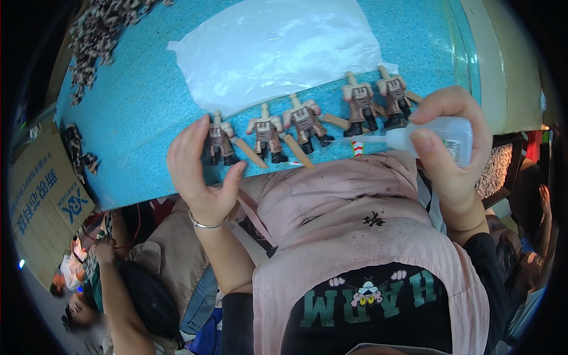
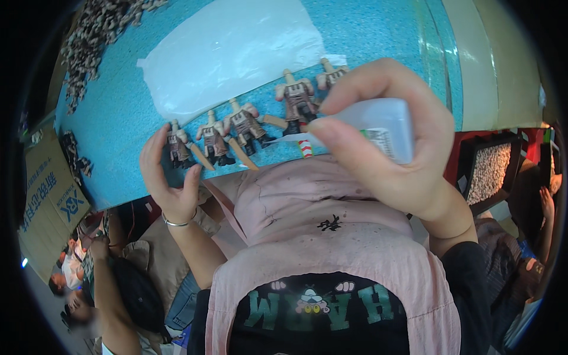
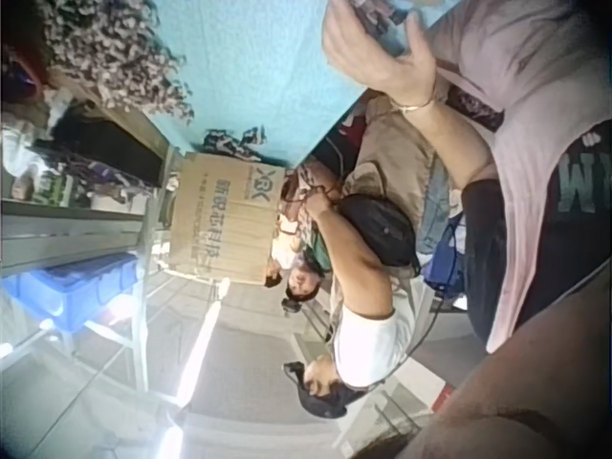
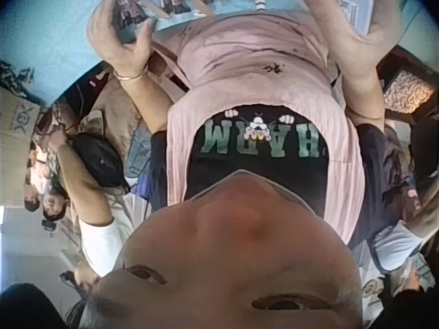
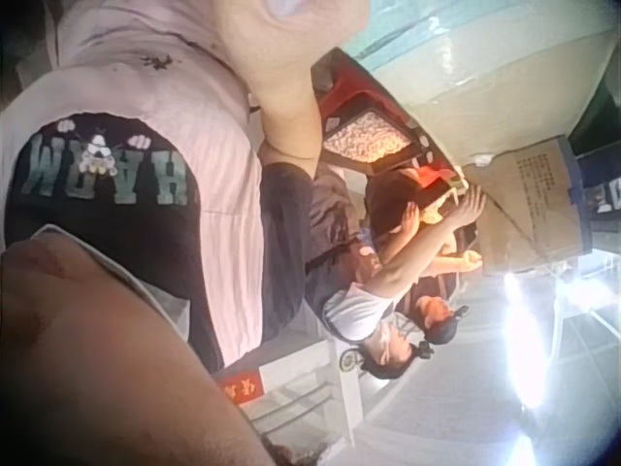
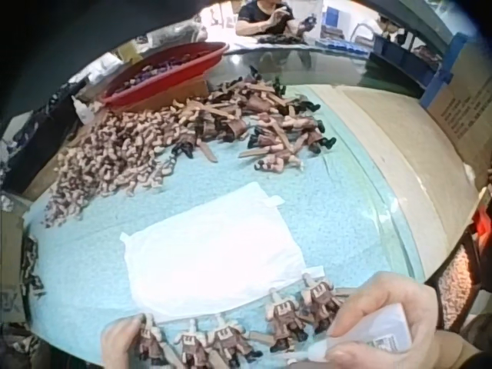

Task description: The person assembles toy figurines by fitting parts together by hand, tears strips of tape, and applies glue to the figurines using a squeeze bottle.

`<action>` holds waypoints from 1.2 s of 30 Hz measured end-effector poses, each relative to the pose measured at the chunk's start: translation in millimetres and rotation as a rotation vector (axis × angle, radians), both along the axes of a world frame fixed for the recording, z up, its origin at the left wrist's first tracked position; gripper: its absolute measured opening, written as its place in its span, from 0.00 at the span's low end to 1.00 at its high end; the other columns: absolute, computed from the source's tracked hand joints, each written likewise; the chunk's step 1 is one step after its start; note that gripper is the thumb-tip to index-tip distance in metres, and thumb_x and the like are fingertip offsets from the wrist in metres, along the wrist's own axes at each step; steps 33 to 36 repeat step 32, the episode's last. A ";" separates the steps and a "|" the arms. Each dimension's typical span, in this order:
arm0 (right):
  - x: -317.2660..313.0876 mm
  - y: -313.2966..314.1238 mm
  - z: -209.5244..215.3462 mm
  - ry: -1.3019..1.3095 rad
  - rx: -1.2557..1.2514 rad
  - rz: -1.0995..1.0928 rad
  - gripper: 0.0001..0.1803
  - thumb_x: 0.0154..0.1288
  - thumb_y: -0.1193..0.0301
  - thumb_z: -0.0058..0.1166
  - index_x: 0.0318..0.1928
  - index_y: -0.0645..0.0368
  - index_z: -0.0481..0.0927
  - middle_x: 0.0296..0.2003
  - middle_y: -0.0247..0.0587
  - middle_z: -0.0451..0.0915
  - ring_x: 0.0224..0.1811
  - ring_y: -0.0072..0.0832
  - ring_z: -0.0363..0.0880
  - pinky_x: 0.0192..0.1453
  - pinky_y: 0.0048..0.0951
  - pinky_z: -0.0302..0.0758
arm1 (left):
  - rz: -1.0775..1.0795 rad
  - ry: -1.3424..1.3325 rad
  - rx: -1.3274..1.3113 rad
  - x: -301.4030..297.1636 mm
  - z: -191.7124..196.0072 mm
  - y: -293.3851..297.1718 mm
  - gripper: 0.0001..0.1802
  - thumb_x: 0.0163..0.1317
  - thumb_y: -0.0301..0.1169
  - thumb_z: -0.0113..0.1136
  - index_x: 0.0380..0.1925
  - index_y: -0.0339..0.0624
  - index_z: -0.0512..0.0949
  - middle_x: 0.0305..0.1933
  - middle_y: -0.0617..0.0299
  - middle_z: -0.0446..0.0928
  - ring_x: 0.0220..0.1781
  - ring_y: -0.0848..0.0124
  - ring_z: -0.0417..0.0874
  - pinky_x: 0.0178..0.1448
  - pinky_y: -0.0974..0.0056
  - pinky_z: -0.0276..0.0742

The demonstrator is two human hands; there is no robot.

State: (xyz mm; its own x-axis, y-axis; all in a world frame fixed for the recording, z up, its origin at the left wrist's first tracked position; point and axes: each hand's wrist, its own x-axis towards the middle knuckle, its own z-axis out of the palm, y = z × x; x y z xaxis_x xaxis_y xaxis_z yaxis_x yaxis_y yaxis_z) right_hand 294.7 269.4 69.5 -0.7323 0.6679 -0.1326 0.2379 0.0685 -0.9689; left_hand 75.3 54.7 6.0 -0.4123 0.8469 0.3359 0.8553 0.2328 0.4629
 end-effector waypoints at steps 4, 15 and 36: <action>-4.4 -4.2 0.5 0.011 -0.007 -0.050 0.14 0.57 0.66 0.61 0.37 0.61 0.74 0.35 0.33 0.73 0.35 0.17 0.69 0.40 0.18 0.64 | -0.022 0.014 -0.004 -1.0 2.4 1.3 0.36 0.44 0.41 0.70 0.54 0.36 0.73 0.54 0.52 0.76 0.53 0.54 0.76 0.58 0.54 0.66; -34.3 -12.2 -8.5 0.214 0.109 0.252 0.13 0.53 0.74 0.63 0.38 0.61 0.75 0.35 0.36 0.76 0.35 0.18 0.73 0.39 0.18 0.69 | -0.019 0.026 0.015 -1.0 2.1 0.9 0.36 0.42 0.40 0.71 0.54 0.37 0.74 0.52 0.53 0.77 0.52 0.56 0.77 0.57 0.55 0.67; -40.3 -10.9 -7.4 0.248 0.147 0.273 0.09 0.54 0.78 0.65 0.36 0.61 0.78 0.33 0.37 0.80 0.34 0.22 0.80 0.40 0.21 0.75 | -0.036 0.070 0.017 -8.7 9.4 11.0 0.36 0.43 0.43 0.71 0.53 0.37 0.74 0.52 0.52 0.77 0.52 0.55 0.77 0.58 0.54 0.67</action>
